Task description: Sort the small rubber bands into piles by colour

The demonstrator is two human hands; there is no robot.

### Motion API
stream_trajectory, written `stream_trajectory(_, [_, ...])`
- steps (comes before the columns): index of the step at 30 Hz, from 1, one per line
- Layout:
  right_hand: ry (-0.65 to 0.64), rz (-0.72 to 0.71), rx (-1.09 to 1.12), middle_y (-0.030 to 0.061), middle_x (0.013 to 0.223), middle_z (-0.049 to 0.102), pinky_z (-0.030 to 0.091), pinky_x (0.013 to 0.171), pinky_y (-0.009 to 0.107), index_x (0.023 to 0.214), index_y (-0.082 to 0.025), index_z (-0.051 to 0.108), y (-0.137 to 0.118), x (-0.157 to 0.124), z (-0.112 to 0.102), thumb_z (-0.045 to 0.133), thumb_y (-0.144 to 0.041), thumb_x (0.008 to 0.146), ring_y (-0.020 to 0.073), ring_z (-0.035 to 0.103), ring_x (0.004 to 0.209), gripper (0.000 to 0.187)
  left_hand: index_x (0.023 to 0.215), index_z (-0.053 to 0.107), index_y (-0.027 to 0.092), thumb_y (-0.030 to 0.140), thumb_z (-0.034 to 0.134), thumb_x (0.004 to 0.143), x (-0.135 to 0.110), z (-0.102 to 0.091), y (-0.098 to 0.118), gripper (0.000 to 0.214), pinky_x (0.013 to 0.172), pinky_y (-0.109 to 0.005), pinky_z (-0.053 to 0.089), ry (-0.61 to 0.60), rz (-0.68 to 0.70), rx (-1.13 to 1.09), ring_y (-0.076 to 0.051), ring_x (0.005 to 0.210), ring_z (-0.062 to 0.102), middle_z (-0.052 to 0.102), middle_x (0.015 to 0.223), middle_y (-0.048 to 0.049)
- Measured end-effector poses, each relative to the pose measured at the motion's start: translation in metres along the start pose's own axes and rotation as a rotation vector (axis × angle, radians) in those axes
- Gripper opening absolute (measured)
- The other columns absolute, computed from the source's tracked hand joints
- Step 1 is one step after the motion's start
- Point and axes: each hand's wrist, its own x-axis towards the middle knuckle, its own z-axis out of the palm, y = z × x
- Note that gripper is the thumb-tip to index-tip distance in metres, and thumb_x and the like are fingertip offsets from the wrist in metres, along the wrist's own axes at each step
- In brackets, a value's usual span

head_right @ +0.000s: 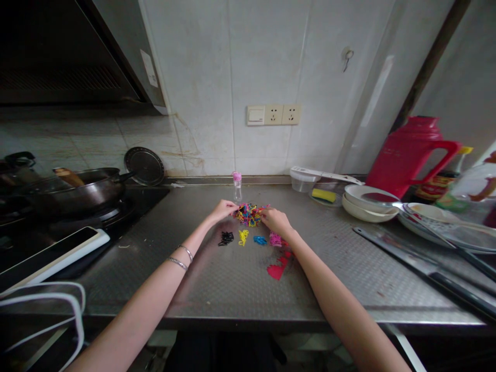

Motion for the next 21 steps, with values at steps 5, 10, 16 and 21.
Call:
stream_trajectory(5, [0.034, 0.009, 0.002, 0.0039, 0.099, 0.064, 0.041, 0.065, 0.021, 0.094, -0.024, 0.064, 0.003, 0.001, 0.0, 0.041, -0.035, 0.085, 0.0166, 0.059, 0.087, 0.027, 0.071, 0.068, 0.008, 0.031, 0.059, 0.067, 0.002, -0.001, -0.006, 0.025, 0.047, -0.02, 0.031, -0.017, -0.006, 0.008, -0.007, 0.045, 0.043, 0.057, 0.051, -0.0015])
stream_trajectory(10, [0.097, 0.032, 0.108, 0.0036, 0.095, 0.065, 0.041, 0.065, 0.02, 0.092, -0.024, 0.065, 0.011, 0.003, -0.003, 0.044, -0.035, 0.083, 0.0148, 0.059, 0.082, 0.026, 0.075, 0.069, 0.007, 0.026, 0.06, 0.064, 0.0, 0.0, -0.004, 0.023, 0.049, -0.02, 0.034, -0.08, 0.001, 0.033, -0.008, 0.049, 0.047, 0.061, 0.058, -0.0039])
stream_trajectory(16, [0.182, -0.009, 0.325, 0.0056, 0.086, 0.067, 0.043, 0.067, 0.022, 0.088, -0.018, 0.068, 0.017, 0.008, -0.007, 0.049, -0.03, 0.079, 0.015, 0.059, 0.075, 0.024, 0.076, 0.069, 0.008, 0.025, 0.059, 0.065, -0.002, 0.002, -0.001, 0.023, 0.05, -0.021, 0.036, -0.068, 0.006, 0.1, -0.01, 0.05, 0.049, 0.063, 0.059, -0.0048])
stream_trajectory(21, [0.179, -0.065, 0.453, 0.0062, 0.083, 0.069, 0.044, 0.068, 0.024, 0.085, -0.016, 0.069, 0.014, 0.011, -0.01, 0.05, -0.031, 0.078, 0.0156, 0.059, 0.072, 0.025, 0.074, 0.069, 0.008, 0.024, 0.059, 0.065, -0.002, 0.002, -0.001, 0.021, 0.051, -0.022, 0.037, -0.056, 0.009, 0.108, -0.01, 0.051, 0.051, 0.063, 0.06, -0.0053])
